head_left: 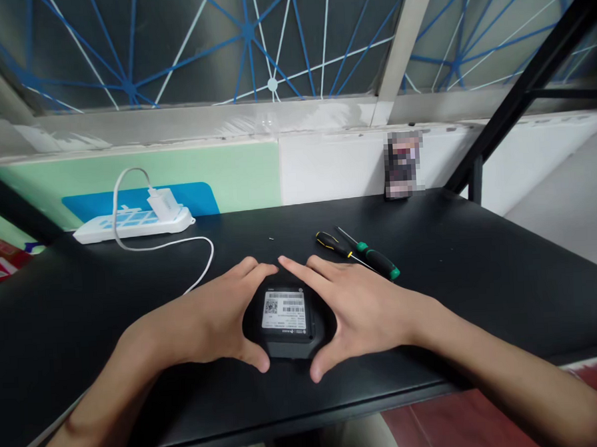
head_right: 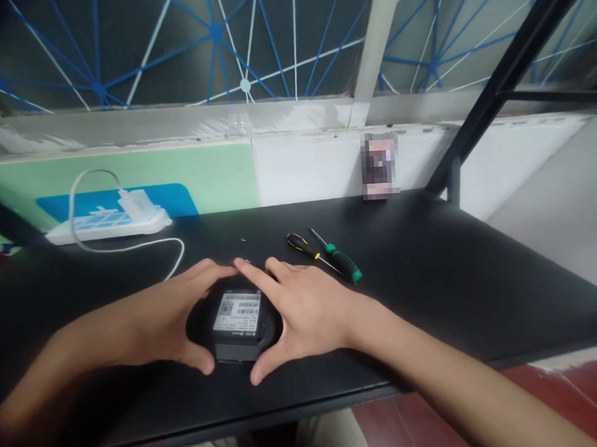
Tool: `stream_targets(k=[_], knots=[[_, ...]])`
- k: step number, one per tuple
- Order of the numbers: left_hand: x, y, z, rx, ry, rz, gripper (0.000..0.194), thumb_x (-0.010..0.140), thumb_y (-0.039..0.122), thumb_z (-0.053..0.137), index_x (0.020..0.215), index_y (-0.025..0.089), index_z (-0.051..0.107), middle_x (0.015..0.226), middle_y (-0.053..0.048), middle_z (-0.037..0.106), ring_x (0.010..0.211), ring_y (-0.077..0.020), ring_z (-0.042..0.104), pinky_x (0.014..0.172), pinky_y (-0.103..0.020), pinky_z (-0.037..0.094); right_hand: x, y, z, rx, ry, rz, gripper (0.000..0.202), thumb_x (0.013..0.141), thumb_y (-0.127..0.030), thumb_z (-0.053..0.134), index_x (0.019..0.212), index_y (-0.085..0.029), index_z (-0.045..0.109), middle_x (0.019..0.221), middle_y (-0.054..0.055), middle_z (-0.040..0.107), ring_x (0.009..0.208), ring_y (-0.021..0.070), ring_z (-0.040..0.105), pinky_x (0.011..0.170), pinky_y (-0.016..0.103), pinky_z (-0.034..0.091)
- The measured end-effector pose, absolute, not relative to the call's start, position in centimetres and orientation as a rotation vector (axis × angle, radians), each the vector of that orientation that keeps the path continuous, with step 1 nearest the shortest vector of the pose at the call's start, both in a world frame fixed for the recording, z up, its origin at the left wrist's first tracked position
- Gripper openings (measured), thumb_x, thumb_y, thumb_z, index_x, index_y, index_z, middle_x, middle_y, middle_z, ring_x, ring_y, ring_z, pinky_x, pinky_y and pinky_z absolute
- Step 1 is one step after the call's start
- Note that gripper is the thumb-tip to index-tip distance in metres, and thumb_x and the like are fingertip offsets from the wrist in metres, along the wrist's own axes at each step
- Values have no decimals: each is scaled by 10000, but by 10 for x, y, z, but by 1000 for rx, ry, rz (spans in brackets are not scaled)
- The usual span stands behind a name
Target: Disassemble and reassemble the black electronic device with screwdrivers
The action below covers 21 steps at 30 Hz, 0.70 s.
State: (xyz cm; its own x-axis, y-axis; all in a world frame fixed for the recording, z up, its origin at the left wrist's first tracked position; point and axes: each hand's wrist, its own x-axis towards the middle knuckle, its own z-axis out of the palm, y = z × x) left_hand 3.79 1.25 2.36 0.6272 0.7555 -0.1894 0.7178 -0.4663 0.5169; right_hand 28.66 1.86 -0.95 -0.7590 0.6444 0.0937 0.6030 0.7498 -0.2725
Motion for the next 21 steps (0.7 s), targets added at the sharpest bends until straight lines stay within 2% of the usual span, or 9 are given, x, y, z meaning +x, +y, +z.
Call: stream_targets(k=[6,11,16,21], knots=[[39,13,23,2317,1267,13,788,637,374,861,1328,220,514,1240,-70,538,1136,-308,577,965,-403,488,291,22,-14,-998,-2716,339,1285,648,-801,691,1612,-158,133,1327,243,592,1147,433,629,902,567,531],[39,14,21,2334,1297,46,734,692,424,813,1329,230,504,1242,-71,535,1110,-305,594,939,-393,491,297,30,-17,-1032,-2677,407,1275,657,-777,710,1610,-160,130,1499,239,491,1304,426,544,1017,579,481],[41,14,23,2369,1326,50,694,698,502,792,1288,225,553,1184,-80,581,1079,-330,610,902,-414,497,300,35,-19,-1001,-2623,518,1260,642,-702,782,1607,-194,151,1569,207,420,1388,405,474,1101,574,425],[46,14,25,2412,1364,48,708,641,415,866,1256,232,568,1196,-90,644,1104,-340,630,910,-407,495,300,35,-20,-1027,-2611,569,1275,629,-676,807,1609,-200,146,1566,209,424,1380,399,490,1109,570,426]])
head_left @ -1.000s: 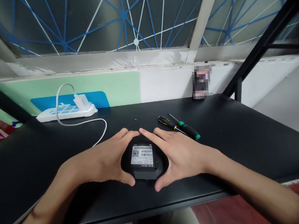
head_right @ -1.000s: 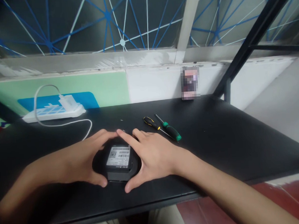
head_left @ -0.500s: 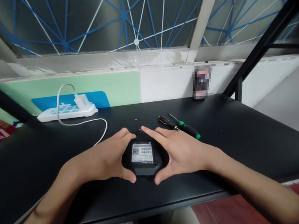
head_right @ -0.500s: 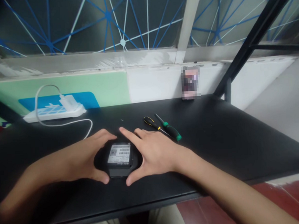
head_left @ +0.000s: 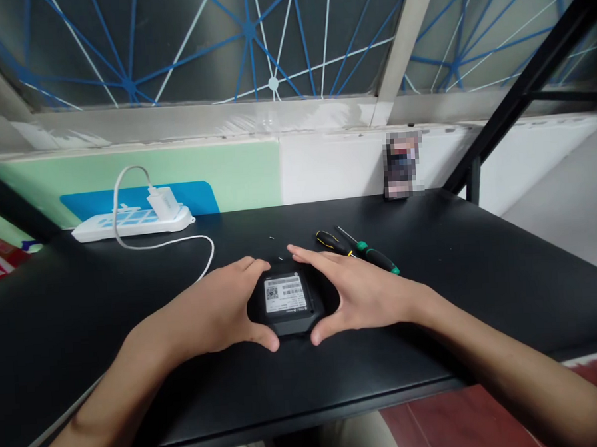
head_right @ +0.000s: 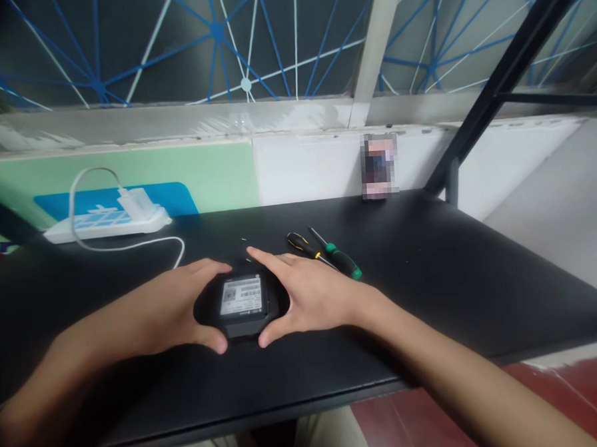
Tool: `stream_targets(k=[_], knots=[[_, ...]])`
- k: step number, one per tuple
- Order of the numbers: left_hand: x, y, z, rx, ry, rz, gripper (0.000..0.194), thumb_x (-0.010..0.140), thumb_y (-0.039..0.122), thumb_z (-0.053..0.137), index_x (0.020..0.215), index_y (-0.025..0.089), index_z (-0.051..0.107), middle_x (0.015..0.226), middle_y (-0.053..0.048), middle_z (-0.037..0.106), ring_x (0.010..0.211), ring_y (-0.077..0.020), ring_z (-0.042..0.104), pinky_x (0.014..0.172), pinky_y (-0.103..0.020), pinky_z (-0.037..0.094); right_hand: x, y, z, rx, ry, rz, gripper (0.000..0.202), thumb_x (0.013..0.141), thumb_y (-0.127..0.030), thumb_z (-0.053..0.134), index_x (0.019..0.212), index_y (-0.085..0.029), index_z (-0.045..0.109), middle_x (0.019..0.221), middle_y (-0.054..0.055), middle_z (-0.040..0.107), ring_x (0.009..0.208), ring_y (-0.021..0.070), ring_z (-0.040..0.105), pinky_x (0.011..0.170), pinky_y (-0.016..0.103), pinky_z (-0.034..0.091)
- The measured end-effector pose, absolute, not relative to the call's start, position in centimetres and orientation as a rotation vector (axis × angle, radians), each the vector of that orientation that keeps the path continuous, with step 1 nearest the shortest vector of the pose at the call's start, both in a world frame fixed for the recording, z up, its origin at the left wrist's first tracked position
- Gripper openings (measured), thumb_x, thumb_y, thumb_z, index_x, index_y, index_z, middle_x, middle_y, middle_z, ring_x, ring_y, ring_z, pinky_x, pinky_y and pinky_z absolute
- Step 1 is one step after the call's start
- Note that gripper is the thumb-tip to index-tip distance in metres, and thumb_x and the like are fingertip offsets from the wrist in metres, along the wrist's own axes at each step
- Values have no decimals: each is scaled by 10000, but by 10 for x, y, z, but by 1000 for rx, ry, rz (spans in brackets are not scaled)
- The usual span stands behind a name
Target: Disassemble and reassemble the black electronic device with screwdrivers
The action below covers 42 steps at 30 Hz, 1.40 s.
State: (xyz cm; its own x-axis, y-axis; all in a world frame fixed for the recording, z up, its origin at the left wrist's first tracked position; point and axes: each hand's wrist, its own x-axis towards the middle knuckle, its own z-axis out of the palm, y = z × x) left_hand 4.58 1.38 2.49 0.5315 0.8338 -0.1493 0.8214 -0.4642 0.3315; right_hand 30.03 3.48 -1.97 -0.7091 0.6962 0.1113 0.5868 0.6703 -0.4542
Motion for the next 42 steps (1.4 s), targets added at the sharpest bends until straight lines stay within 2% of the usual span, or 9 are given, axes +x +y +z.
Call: stream_targets(k=[3,7,13,20,26,30,36,42], knots=[[47,12,25,2431,1386,34,617,649,381,863,1185,236,593,1123,-77,699,1041,-341,668,830,-384,507,300,33,-19,-1043,-2612,588,1279,621,-673,814,1607,-190,158,1554,212,441,1369,399,503,1102,566,436],[47,13,23,2449,1401,13,545,656,444,840,1110,240,618,1100,-87,723,998,-360,692,802,-386,505,298,33,-18,-1073,-2594,605,1299,582,-687,829,1604,-214,181,1542,201,462,1340,406,533,1072,560,463],[48,17,21,2500,1428,-21,634,621,526,837,1146,250,614,1117,-103,723,987,-372,701,797,-400,527,297,33,-18,-1049,-2605,597,1285,596,-708,809,1600,-193,193,1504,225,498,1315,403,552,1055,557,470],[53,17,25,2528,1482,-149,745,634,538,835,1246,192,590,1122,-159,700,938,-400,699,765,-452,541,296,32,-16,-1107,-2628,569,1307,580,-720,810,1599,-174,199,1480,236,514,1258,410,589,1004,545,509],[45,14,19,2500,1393,-40,845,682,504,833,1391,186,502,1293,-174,634,1126,-379,647,930,-462,521,295,33,-18,-1033,-2630,522,1239,624,-687,802,1587,-161,226,1518,224,466,1356,405,502,1083,555,458],[38,11,11,2488,1368,67,980,692,473,826,1507,170,375,1443,-189,534,1259,-367,578,1047,-460,463,295,32,-19,-1017,-2636,505,1281,614,-708,793,1593,-138,196,1520,240,455,1356,407,503,1092,548,454],[40,13,13,2474,1376,25,1004,682,485,834,1521,174,378,1408,-169,572,1228,-363,601,1005,-427,487,295,31,-17,-1082,-2633,480,1349,587,-714,811,1613,-187,112,1494,213,516,1300,388,573,1053,519,490],[44,18,11,2556,1417,-18,1083,592,607,862,1498,186,444,1226,-155,658,1056,-373,660,914,-445,522,293,28,-14,-1145,-2641,487,1357,561,-696,835,1612,-194,137,1456,217,556,1238,403,621,989,511,528]])
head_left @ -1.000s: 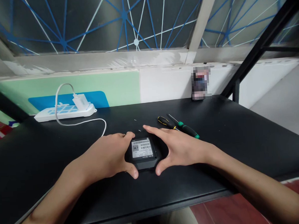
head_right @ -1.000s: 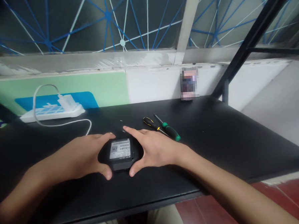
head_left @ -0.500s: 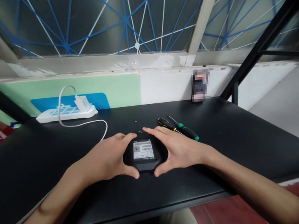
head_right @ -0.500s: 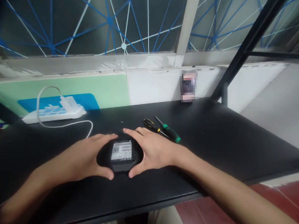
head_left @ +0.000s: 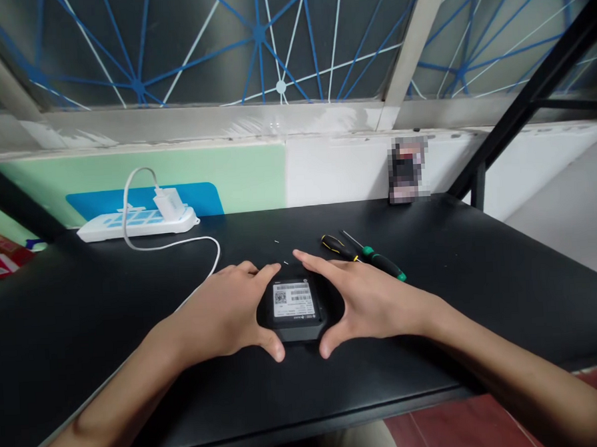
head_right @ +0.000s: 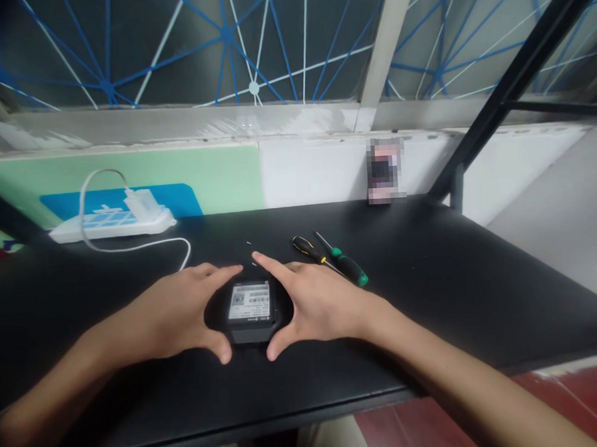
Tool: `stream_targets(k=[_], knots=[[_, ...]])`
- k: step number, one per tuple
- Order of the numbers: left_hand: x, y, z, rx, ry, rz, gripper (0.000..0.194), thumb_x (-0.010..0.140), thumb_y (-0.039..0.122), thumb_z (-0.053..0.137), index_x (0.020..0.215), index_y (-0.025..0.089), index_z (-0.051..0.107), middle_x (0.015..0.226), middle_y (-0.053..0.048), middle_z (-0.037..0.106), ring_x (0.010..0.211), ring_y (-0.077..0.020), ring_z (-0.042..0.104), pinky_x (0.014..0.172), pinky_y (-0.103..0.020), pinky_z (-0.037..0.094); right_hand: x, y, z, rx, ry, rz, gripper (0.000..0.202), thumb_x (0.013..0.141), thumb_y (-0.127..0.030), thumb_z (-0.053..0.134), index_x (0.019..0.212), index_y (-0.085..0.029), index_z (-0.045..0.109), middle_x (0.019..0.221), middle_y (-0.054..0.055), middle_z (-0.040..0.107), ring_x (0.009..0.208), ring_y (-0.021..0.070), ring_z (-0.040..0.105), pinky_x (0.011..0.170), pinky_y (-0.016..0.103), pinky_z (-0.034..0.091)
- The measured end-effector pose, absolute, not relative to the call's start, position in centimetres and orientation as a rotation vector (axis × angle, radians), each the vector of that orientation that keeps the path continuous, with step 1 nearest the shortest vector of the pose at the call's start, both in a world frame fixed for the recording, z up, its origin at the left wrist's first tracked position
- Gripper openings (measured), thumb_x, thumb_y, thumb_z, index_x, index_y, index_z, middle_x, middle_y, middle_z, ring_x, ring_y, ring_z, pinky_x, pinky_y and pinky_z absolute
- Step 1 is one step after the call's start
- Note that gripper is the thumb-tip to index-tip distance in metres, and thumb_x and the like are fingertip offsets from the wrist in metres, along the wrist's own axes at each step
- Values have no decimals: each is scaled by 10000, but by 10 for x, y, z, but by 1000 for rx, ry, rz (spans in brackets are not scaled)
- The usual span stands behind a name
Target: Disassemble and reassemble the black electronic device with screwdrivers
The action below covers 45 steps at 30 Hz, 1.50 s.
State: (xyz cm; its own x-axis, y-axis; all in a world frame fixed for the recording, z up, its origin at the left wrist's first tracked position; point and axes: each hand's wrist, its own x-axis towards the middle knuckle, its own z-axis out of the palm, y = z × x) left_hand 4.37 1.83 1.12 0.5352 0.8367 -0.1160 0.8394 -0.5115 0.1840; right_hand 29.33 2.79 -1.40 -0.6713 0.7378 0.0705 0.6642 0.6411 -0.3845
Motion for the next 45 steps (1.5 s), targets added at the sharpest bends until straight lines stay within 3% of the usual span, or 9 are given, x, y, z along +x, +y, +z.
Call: stream_targets(k=[8,14,20,24,32,40,45], knots=[[44,17,8,2557,1454,-29,1086,590,628,853,1475,121,478,1271,-193,639,1119,-407,625,955,-484,496,292,27,-14,-1199,-2637,462,1396,517,-706,847,1611,-179,157,1432,238,573,1238,416,624,993,505,523],[35,16,-2,2450,1432,168,1047,581,614,855,1457,187,472,1327,-161,607,1191,-424,593,987,-532,488,291,26,-15,-1126,-2640,435,1299,580,-636,853,1594,-136,211,1490,232,511,1308,396,558,1053,507,487],[34,10,-6,2425,1197,392,826,670,407,827,1378,215,449,1363,-114,542,1212,-352,582,1011,-491,507,286,20,-12,-1053,-2668,359,1136,622,-474,829,1526,-26,306,1454,260,514,1299,380,544,1088,496,467],[37,8,-5,2395,1204,381,835,683,394,817,1399,231,420,1363,-104,515,1211,-352,585,1027,-508,503,287,19,-12,-1055,-2669,368,1096,618,-430,825,1508,-21,333,1409,266,549,1270,385,569,1075,492,481],[26,14,-16,2292,1080,447,958,685,521,877,1461,302,360,1434,-87,464,1327,-356,493,1118,-528,427,297,26,-16,-1104,-2660,486,1298,614,-705,794,1589,-99,188,1487,284,483,1323,412,540,1065,534,474],[26,16,-19,2213,1094,431,960,691,479,874,1485,327,357,1473,-69,458,1336,-352,494,1107,-516,446,293,24,-15,-1171,-2599,567,1316,579,-705,814,1598,-144,198,1445,255,537,1304,406,556,1028,515,496],[26,9,-15,2292,1250,269,983,756,499,806,1552,287,272,1609,-117,348,1487,-399,290,1202,-617,256,293,25,-17,-1179,-2588,563,1275,586,-670,829,1591,-164,230,1439,254,549,1276,409,580,1008,529,502]])
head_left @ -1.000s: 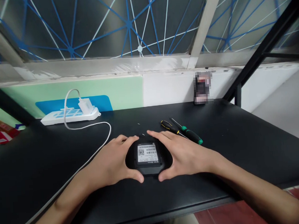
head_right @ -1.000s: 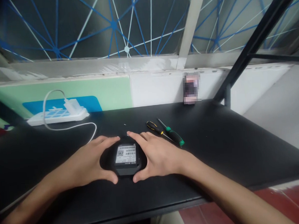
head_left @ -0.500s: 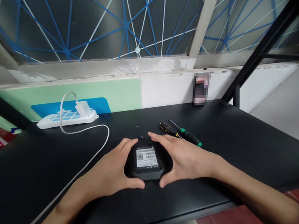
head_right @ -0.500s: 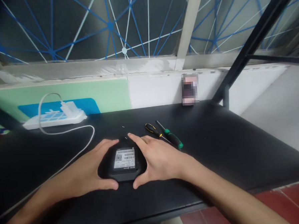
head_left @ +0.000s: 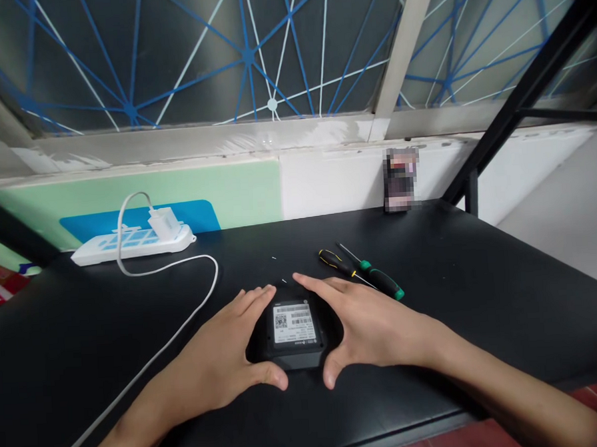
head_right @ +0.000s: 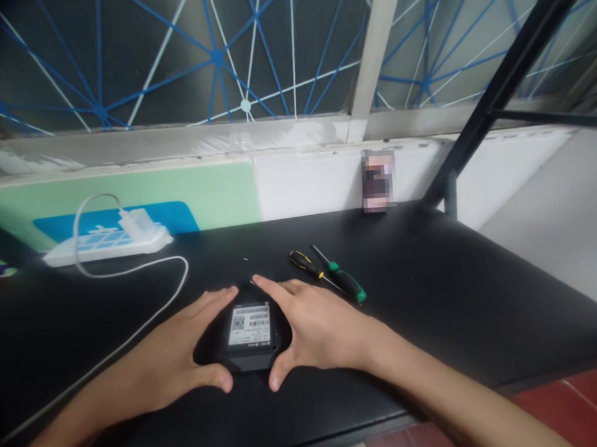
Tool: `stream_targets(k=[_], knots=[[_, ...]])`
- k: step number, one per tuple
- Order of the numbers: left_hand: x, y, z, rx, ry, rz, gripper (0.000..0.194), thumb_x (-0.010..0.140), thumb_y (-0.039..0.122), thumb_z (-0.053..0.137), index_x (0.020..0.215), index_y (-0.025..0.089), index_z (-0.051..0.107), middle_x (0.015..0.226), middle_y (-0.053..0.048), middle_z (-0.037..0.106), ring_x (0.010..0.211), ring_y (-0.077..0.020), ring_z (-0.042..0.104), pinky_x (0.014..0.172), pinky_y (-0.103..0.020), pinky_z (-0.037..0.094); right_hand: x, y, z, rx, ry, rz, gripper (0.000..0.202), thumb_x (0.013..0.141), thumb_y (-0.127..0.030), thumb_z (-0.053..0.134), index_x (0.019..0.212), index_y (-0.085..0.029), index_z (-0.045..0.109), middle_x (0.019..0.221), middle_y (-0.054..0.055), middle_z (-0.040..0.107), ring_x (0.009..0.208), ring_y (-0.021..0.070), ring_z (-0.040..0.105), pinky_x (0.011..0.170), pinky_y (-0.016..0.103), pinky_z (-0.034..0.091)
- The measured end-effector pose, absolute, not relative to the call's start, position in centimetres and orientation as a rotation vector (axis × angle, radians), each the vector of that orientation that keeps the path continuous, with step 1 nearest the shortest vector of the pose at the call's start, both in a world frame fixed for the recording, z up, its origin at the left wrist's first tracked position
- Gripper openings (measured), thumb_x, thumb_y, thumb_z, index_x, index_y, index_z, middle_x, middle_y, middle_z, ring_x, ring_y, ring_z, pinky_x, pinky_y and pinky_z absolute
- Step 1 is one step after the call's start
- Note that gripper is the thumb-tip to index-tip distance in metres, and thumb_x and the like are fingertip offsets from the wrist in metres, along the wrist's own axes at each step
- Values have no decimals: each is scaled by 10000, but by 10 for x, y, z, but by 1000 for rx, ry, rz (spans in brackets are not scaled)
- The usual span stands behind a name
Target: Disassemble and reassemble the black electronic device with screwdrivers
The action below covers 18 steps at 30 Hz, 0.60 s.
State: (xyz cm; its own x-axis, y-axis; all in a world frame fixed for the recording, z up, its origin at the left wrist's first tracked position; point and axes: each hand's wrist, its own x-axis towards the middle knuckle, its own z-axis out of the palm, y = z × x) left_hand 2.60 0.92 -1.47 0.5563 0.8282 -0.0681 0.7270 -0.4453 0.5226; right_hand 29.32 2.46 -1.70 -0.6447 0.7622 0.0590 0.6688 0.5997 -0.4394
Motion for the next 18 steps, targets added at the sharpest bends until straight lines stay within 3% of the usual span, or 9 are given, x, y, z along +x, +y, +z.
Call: stream_targets(k=[2,6,9,11,13,18], knots=[[27,9,-14,2295,1260,266,981,744,512,813,1542,274,294,1597,-115,368,1482,-390,303,1208,-600,261,294,25,-17,-1152,-2582,555,1240,593,-648,838,1583,-179,257,1452,240,545,1276,404,583,1009,524,502],[30,11,-15,2272,1180,335,914,705,464,841,1476,283,386,1488,-81,437,1359,-341,478,1147,-488,417,297,31,-16,-1062,-2598,575,1191,607,-656,832,1565,-180,307,1503,206,510,1326,379,549,1065,504,478],[31,12,-16,2279,1203,329,946,716,475,819,1503,287,329,1455,-94,412,1303,-349,516,1109,-512,451,298,40,-19,-1128,-2525,507,913,783,-664,696,1507,-182,416,1476,160,557,1325,325,564,1091,465,472],[32,12,-16,2296,1217,313,961,725,490,806,1517,287,301,1460,-103,392,1310,-364,503,1115,-533,436,302,50,-22,-1272,-2397,292,643,930,-592,549,1419,-175,519,1400,145,622,1280,313,593,1073,486,480],[32,12,-16,2313,1214,307,969,730,489,799,1526,284,286,1465,-102,384,1320,-366,491,1128,-534,421,308,61,-26,-1416,-2270,59,478,988,-486,493,1323,-159,592,1230,135,706,1137,309,649,983,492,529],[32,14,-14,2341,1186,303,994,729,518,801,1536,282,270,1455,-100,391,1309,-362,491,1126,-535,420,326,86,-33,-1581,-2187,-250,430,988,-409,486,1246,-99,635,1066,158,727,1003,324,630,898,489,545]])
